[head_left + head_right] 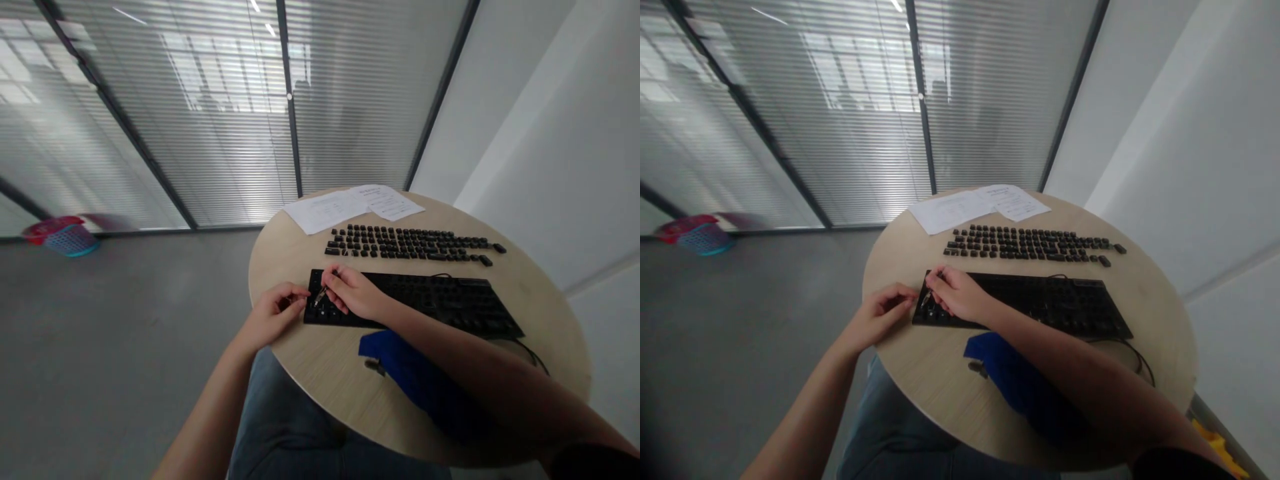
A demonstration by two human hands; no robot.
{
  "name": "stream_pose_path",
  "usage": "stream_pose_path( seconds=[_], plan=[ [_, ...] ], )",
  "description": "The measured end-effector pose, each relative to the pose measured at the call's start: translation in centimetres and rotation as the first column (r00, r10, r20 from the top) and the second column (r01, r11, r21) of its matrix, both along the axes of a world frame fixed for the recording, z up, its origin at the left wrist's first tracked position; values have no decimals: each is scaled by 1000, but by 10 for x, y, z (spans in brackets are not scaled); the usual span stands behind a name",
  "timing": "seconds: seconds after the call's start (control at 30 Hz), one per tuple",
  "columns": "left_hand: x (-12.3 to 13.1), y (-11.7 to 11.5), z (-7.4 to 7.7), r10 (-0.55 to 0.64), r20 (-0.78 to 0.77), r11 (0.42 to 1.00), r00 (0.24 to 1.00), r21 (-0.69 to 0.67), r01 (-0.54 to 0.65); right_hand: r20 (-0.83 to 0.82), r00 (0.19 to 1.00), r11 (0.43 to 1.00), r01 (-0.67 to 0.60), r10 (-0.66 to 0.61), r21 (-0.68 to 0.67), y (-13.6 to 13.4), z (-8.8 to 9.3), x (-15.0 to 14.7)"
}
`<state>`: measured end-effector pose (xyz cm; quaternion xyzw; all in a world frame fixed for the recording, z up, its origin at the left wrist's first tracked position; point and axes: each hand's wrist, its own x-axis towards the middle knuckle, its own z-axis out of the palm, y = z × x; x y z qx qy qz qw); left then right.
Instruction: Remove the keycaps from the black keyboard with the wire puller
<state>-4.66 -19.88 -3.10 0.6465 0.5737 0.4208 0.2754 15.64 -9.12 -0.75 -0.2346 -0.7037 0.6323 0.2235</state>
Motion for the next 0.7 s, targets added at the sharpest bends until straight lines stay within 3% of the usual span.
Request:
stream_pose_path(
  seconds=[0.1, 0.2, 0.5, 0.7],
  plan=[
    [4, -11, -3, -17, -70, 1000, 997, 20, 18, -37, 999, 995, 19, -15, 94, -2, -20, 1],
    [7, -14, -7, 3, -135, 1000, 991, 30, 1, -48, 999, 985, 26, -18, 172, -1, -28, 3],
    [13, -15, -4, 1, -216, 1000, 976, -3, -2, 41, 996, 945, -85, 76, 317, -4, -22, 6],
    [13, -16, -2, 10, -174, 1000, 985, -5, -11, 77, 993, 909, -112, 89, 401, -7, -15, 7]
  ],
)
